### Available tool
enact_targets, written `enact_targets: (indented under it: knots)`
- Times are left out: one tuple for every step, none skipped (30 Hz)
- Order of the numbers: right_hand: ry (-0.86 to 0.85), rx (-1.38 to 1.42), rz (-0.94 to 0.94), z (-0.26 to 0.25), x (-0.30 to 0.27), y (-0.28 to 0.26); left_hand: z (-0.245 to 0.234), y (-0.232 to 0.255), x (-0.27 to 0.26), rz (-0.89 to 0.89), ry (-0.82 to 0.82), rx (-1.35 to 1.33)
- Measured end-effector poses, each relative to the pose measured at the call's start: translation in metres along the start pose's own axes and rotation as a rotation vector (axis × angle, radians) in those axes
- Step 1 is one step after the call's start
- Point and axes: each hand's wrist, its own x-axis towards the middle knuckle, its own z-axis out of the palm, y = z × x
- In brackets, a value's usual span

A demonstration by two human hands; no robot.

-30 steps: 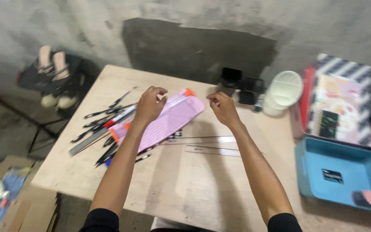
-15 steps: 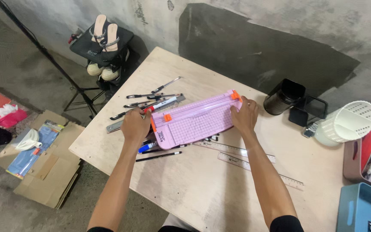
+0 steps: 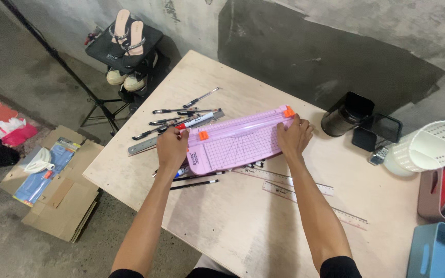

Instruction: The person organizes various stationery items on a wooden desk, including notebooks, a paper trimmer, and a large collection of pens and markers. They handle the items one by one, picking up notebooks to move them into a blue storage bin, adjusting the paper trimmer, and sorting through the pens on the desk surface.

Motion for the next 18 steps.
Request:
enact_targets:
  knots:
    - [-0.001, 0.02, 0.013, -0.005, -0.002, -0.002, 0.0, 0.004, 0.001, -0.015, 0.003, -0.026]
    - [0.001, 0.038, 0.027, -0.012, -0.003, -0.002, -0.002, 0.009, 0.005, 0.026, 0.036, -0.013]
    - [0.002, 0.057, 0.041, -0.019, -0.005, -0.003, -0.006, 0.013, 0.009, 0.067, 0.069, 0.001]
    - [0.009, 0.057, 0.041, -0.027, -0.005, -0.004, -0.01, 0.018, 0.013, 0.112, 0.1, 0.01]
    - [0.017, 0.057, 0.04, -0.036, -0.005, -0.004, -0.013, 0.025, 0.016, 0.118, 0.117, -0.008]
    - [0.025, 0.055, 0.043, -0.046, -0.007, -0.002, -0.016, 0.033, 0.018, 0.125, 0.131, -0.027]
    - [0.035, 0.061, 0.068, -0.055, -0.011, 0.0, -0.019, 0.042, 0.019, 0.132, 0.145, -0.047]
    - [0.046, 0.067, 0.093, -0.063, -0.015, 0.003, -0.018, 0.05, 0.018, 0.139, 0.142, -0.042]
    - [0.058, 0.074, 0.117, -0.071, -0.02, 0.008, -0.017, 0.058, 0.017, 0.147, 0.139, -0.037]
    - [0.078, 0.076, 0.12, -0.081, -0.026, 0.014, -0.015, 0.066, 0.015, 0.156, 0.133, -0.034]
    - [0.098, 0.079, 0.123, -0.091, -0.033, 0.022, -0.013, 0.072, 0.012, 0.172, 0.116, -0.047]
    - [0.122, 0.082, 0.126, -0.101, -0.04, 0.032, -0.008, 0.078, 0.008, 0.191, 0.1, -0.062]
    - [0.113, 0.066, 0.162, -0.111, -0.045, 0.043, -0.001, 0.085, 0.005, 0.21, 0.083, -0.077]
    - [0.103, 0.049, 0.2, -0.12, -0.052, 0.054, 0.007, 0.091, 0.001, 0.224, 0.062, -0.045]
    - [0.092, 0.033, 0.239, -0.128, -0.059, 0.066, 0.015, 0.097, -0.003, 0.24, 0.042, -0.014]
    - [0.099, 0.018, 0.263, -0.135, -0.064, 0.079, 0.026, 0.104, -0.006, 0.256, 0.024, 0.018]
    - [0.107, 0.003, 0.287, -0.141, -0.07, 0.094, 0.038, 0.11, -0.01, 0.267, -0.004, 0.013]
    - [0.114, -0.012, 0.31, -0.148, -0.076, 0.109, 0.05, 0.117, -0.016, 0.276, -0.03, 0.006]
